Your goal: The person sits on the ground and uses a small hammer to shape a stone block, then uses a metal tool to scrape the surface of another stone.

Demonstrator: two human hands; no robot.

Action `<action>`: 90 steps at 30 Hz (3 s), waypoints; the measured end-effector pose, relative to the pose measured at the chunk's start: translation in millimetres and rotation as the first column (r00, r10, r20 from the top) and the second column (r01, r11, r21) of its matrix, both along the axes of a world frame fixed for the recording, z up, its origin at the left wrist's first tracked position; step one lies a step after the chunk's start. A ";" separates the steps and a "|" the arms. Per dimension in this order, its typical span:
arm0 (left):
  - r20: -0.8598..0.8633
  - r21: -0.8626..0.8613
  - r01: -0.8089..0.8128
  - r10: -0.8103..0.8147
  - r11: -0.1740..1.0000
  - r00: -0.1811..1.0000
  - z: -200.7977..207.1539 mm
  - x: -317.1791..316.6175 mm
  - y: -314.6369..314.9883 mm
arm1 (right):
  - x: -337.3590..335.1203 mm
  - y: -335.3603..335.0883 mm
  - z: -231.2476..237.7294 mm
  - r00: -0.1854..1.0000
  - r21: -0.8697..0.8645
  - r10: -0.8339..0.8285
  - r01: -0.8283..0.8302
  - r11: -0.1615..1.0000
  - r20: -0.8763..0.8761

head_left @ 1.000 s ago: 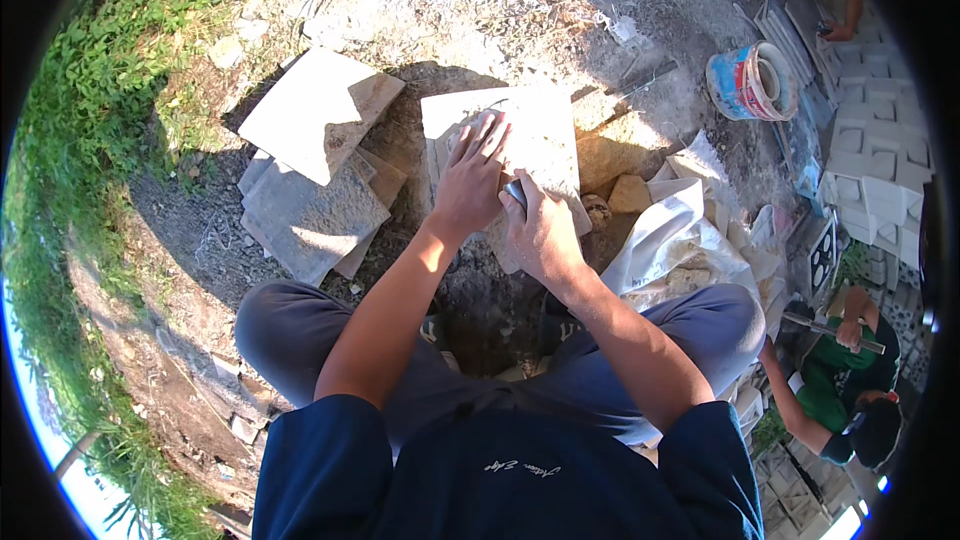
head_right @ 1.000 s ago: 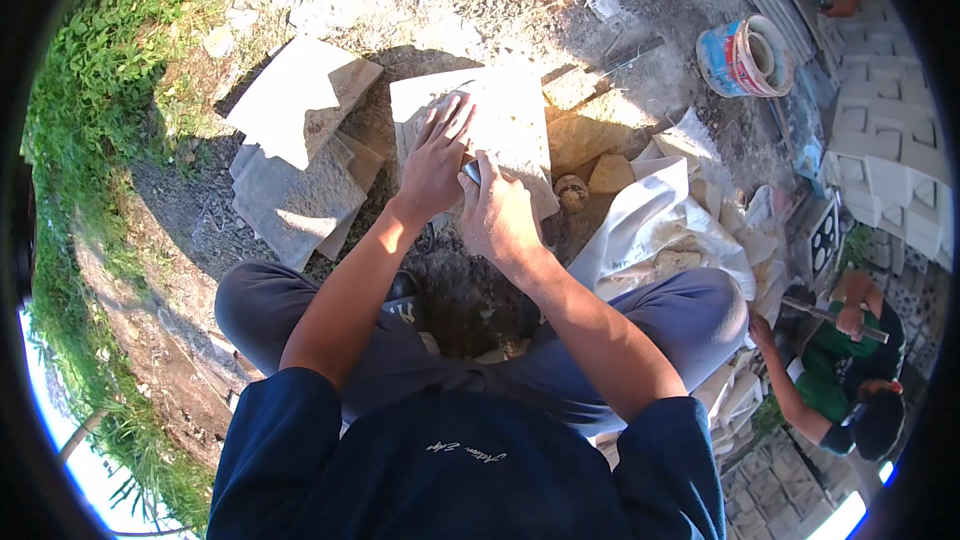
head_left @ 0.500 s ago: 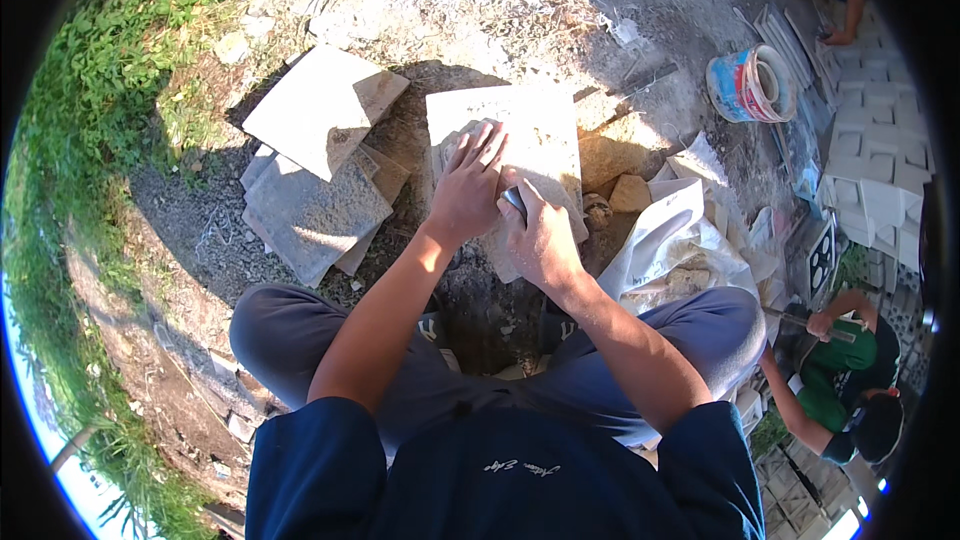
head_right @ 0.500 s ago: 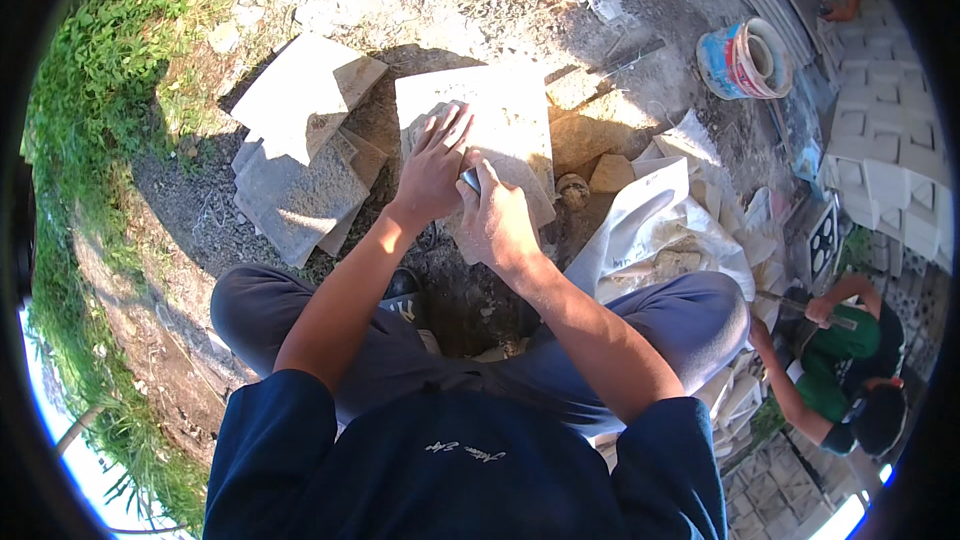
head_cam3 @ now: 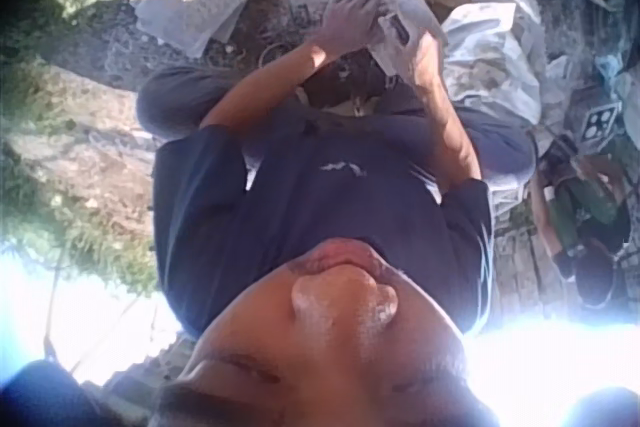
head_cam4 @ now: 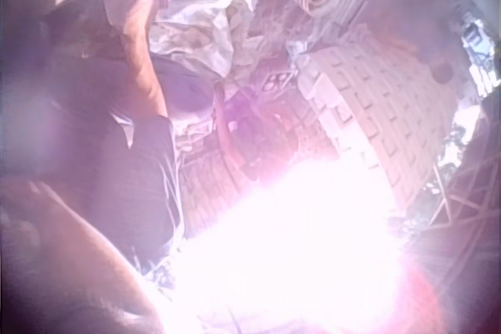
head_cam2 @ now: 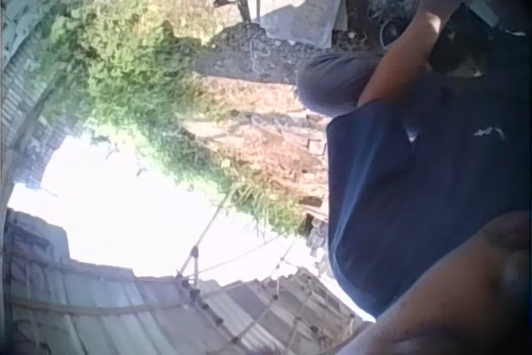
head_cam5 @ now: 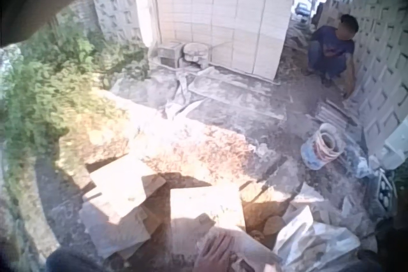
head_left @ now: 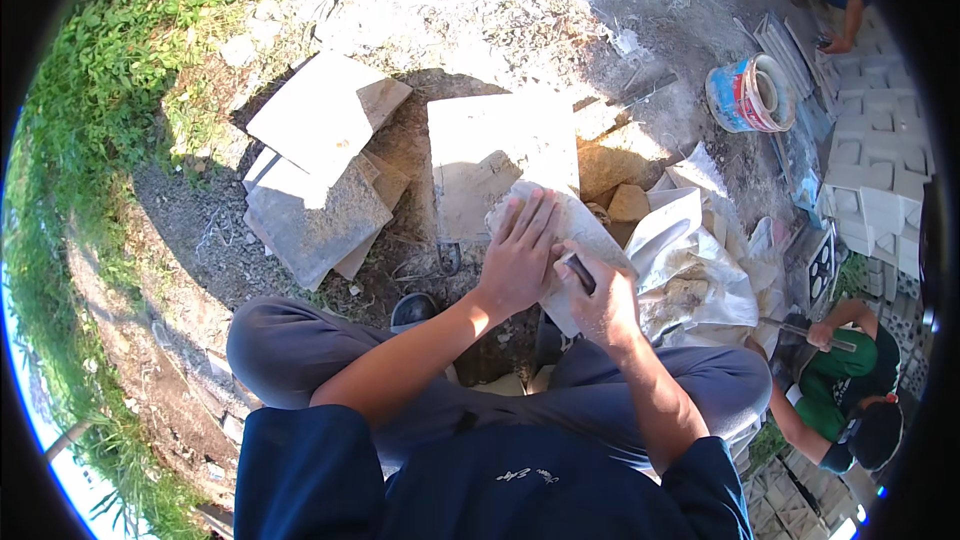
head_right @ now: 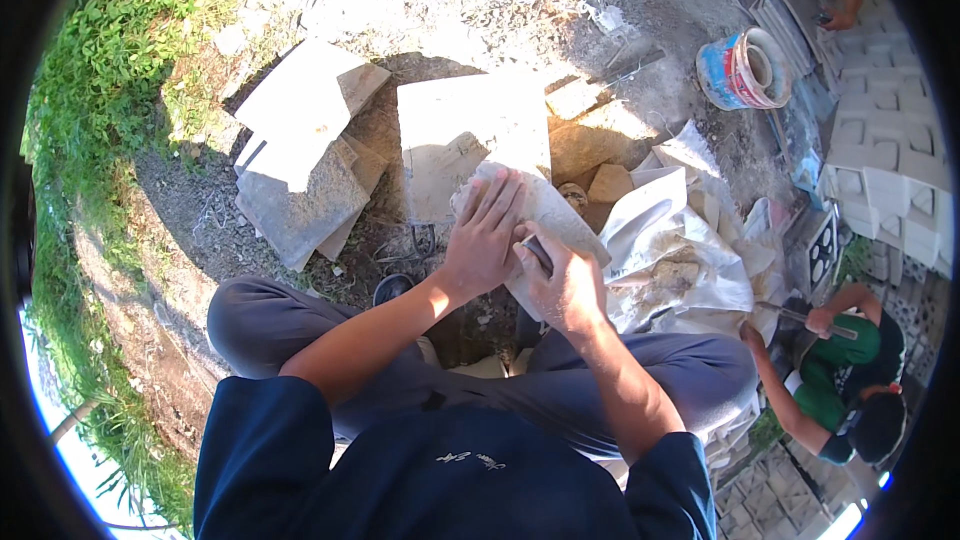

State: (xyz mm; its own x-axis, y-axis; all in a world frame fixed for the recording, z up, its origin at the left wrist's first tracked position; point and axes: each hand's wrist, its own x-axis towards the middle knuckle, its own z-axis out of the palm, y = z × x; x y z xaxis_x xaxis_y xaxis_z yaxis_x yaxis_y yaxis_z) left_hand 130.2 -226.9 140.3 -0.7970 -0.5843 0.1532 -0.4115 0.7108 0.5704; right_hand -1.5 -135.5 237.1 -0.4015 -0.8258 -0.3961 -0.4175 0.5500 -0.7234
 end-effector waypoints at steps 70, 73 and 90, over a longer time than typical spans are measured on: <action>-0.107 -0.030 -0.063 0.060 0.998 0.992 -32.3 -31.0 -6.3 | -15.3 -7.8 -29.4 0.928 -0.168 0.195 -0.257 0.952 -0.317; -0.033 -0.019 -0.165 0.164 0.986 0.986 -34.2 3.2 -6.0 | 2.3 -13.5 -58.1 0.944 -0.067 0.230 -0.252 0.965 -0.238; -0.037 -0.073 -0.117 0.114 0.991 0.993 -38.2 -23.5 -14.7 | -21.0 -14.1 -60.2 0.919 -0.207 0.213 -0.291 0.934 -0.331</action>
State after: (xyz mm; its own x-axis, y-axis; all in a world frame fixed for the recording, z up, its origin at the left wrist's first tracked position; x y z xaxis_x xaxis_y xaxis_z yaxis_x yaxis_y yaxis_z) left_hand 106.7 -241.5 102.0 -0.7188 -0.6580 0.2246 -0.4753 0.7008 0.5320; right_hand -22.5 -149.5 176.9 -0.2337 -0.9704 -0.0605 -0.7356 0.2172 -0.6417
